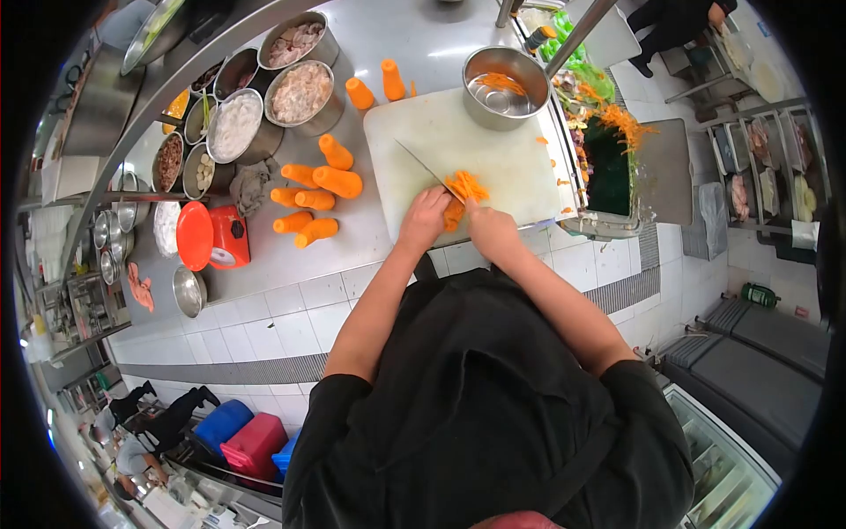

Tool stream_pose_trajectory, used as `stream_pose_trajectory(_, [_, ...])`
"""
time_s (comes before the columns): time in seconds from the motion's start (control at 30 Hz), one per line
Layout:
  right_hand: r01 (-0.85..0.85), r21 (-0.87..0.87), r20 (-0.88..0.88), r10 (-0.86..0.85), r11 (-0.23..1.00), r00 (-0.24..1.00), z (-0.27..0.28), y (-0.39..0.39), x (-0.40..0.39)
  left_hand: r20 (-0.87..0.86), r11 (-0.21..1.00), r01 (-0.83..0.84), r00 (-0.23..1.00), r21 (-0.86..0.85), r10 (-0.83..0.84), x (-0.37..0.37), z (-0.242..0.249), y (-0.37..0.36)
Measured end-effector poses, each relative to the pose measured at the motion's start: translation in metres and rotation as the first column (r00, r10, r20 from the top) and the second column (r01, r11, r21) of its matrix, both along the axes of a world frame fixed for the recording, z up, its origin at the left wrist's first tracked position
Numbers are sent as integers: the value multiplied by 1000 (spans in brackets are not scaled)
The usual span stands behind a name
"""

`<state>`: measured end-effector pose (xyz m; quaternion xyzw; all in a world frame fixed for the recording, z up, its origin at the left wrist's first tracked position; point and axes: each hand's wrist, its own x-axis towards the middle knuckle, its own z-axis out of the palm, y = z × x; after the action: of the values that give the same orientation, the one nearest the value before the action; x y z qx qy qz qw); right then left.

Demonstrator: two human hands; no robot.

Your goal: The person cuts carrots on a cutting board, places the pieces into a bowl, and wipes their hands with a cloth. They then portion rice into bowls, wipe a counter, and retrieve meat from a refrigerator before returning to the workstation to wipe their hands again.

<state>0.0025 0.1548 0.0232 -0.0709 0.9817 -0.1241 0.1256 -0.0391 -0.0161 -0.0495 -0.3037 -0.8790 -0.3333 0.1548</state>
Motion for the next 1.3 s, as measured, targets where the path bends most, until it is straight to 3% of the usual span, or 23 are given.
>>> stream_pose_trajectory(0.2, [-63,51,-4,63,997,998,6,1,-16,7,1000,10,1000,30,-10,-1,2,0])
stream_pose_trajectory(0.37, [-10,-17,2,10,1000,1000,-18,-3,-10,-3,999,-5,1000,52,5,-4,5,1])
stream_pose_trajectory(0.47, [-52,12,-10,52,999,999,7,-4,-10,52,1000,8,999,26,-9,-1,4,-3])
stream_pose_trajectory(0.67, [15,-58,-18,-16,998,1000,-23,-4,-6,111,993,-17,994,116,4,6,12,-9])
stream_pose_trajectory(0.77, [15,-40,-14,-15,999,1000,-30,-3,-6,140,983,-77,989,167,54,12,33,-16])
stream_pose_trajectory(0.87, [2,-33,79,0,999,997,-10,-4,-9,119,975,-200,975,96,188,29,44,-32])
stream_pose_trajectory(0.93, [-4,-65,41,7,998,999,-18,-1,-8,216,969,-244,948,23,234,42,47,-38])
stream_pose_trajectory(1.17, [8,-93,58,-2,996,998,-13,-3,-6,292,951,-305,915,53,277,52,23,-23])
stream_pose_trajectory(1.23, [17,-99,41,-13,995,999,-15,-3,-6,768,840,-462,634,284,89,51,44,-10])
stream_pose_trajectory(1.27, [29,-107,26,-27,994,999,-16,-3,-6,768,840,-461,635,286,87,50,43,-12])
stream_pose_trajectory(1.3, [33,-107,26,-30,994,999,-17,-3,-6,581,901,-367,795,230,176,49,38,-17])
